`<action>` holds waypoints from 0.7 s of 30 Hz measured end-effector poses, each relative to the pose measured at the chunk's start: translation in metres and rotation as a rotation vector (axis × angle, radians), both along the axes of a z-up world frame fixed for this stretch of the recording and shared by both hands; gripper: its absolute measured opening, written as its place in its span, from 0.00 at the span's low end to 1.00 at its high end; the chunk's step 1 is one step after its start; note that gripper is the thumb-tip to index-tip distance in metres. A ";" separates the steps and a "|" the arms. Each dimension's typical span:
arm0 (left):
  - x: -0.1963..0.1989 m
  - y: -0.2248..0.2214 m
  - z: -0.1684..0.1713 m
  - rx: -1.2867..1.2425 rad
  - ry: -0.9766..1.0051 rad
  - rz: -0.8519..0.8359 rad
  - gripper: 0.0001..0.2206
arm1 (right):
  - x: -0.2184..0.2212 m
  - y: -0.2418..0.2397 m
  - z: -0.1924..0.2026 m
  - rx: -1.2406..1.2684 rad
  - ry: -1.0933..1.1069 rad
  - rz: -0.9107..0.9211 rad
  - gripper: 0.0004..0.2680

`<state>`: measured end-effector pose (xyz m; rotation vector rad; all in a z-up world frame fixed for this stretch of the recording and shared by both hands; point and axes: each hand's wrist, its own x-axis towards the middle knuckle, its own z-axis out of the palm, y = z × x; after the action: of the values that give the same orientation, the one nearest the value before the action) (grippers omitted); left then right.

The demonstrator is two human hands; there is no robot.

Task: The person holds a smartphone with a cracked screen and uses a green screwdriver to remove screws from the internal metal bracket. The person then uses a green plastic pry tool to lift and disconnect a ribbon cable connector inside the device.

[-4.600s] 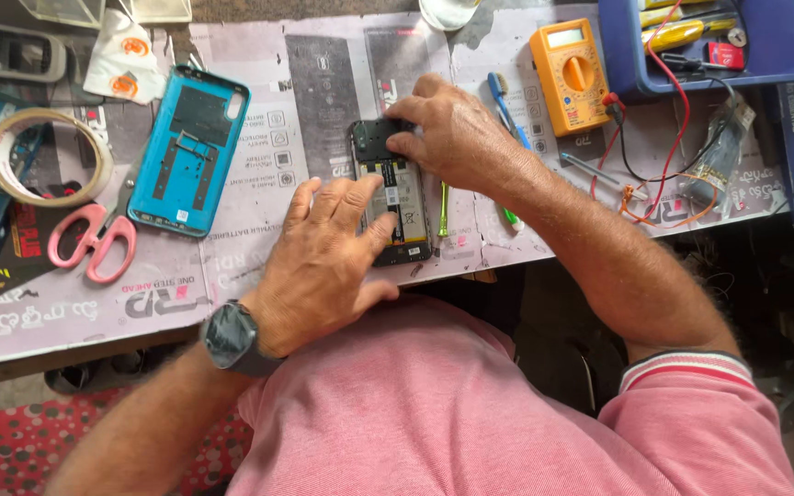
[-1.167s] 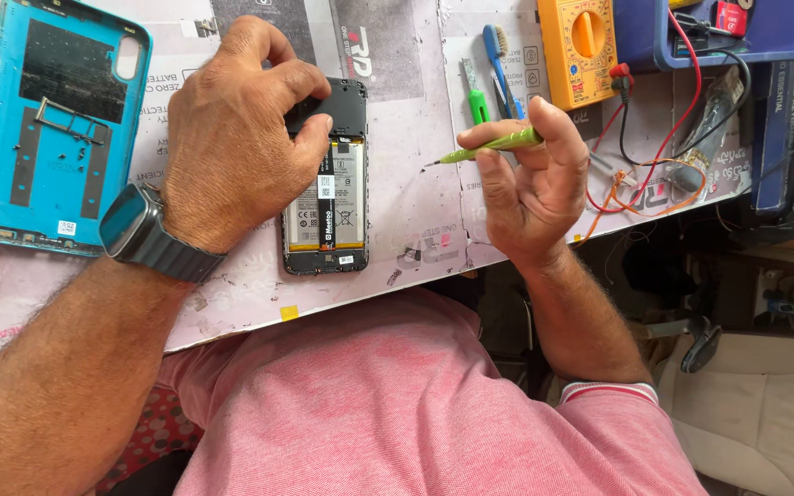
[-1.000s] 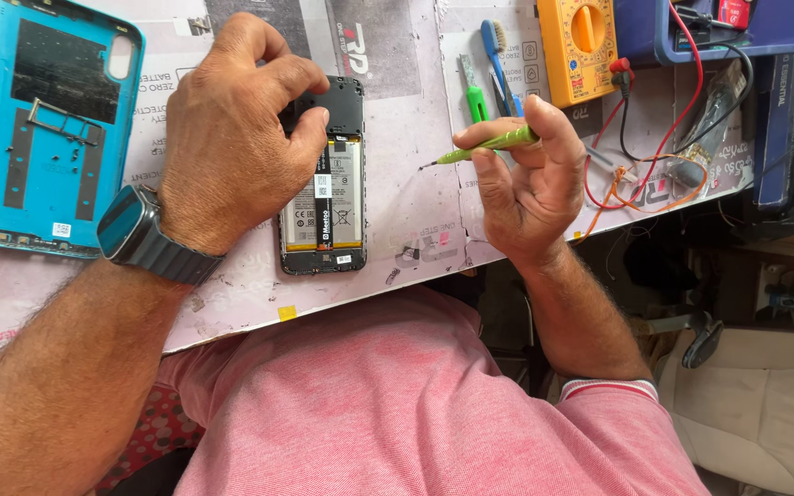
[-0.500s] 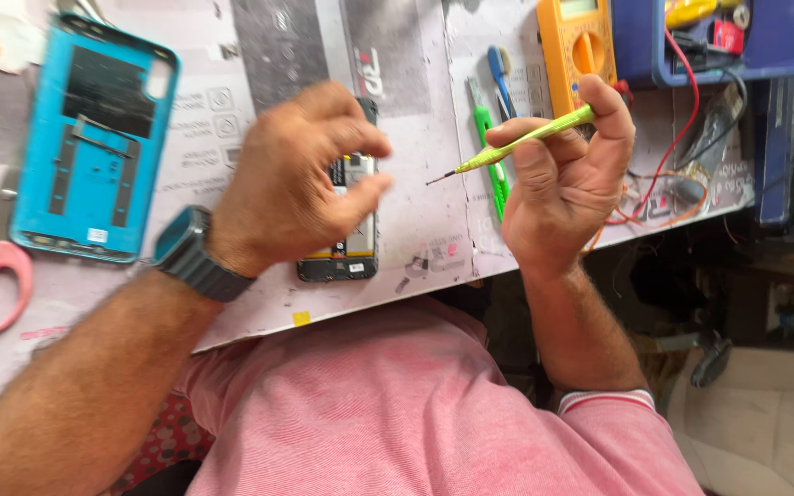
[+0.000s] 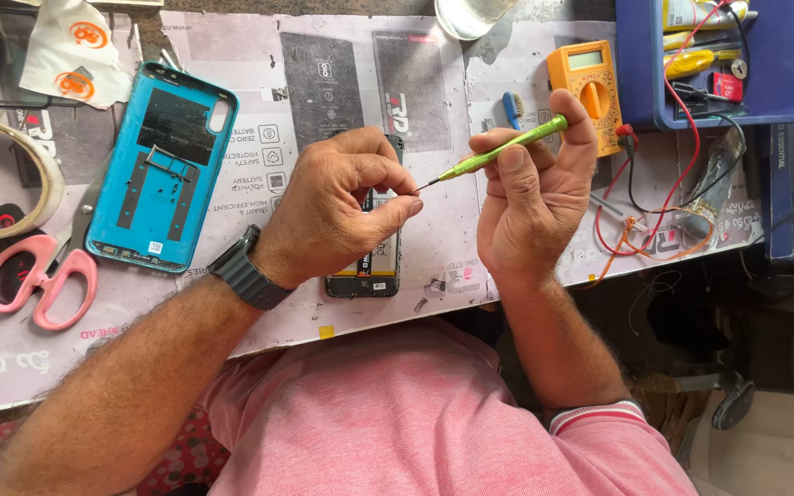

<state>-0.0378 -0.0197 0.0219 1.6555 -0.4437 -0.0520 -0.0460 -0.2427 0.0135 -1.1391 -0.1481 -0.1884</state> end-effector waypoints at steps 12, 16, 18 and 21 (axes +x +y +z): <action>-0.001 0.000 -0.004 -0.013 -0.140 0.019 0.05 | -0.012 -0.006 -0.006 -0.232 -0.189 -0.077 0.20; -0.002 0.000 -0.002 0.001 -0.137 0.021 0.06 | -0.017 -0.007 -0.008 -0.300 -0.231 -0.088 0.20; -0.002 0.000 -0.001 0.008 -0.130 0.023 0.06 | -0.017 -0.006 -0.009 -0.318 -0.247 -0.088 0.20; -0.003 0.000 0.000 0.011 -0.134 0.030 0.06 | -0.019 -0.005 -0.010 -0.335 -0.256 -0.088 0.20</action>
<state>-0.0409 -0.0196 0.0221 1.6817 -0.5211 0.0793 -0.0646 -0.2480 0.0035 -1.4534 -0.3673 -0.3995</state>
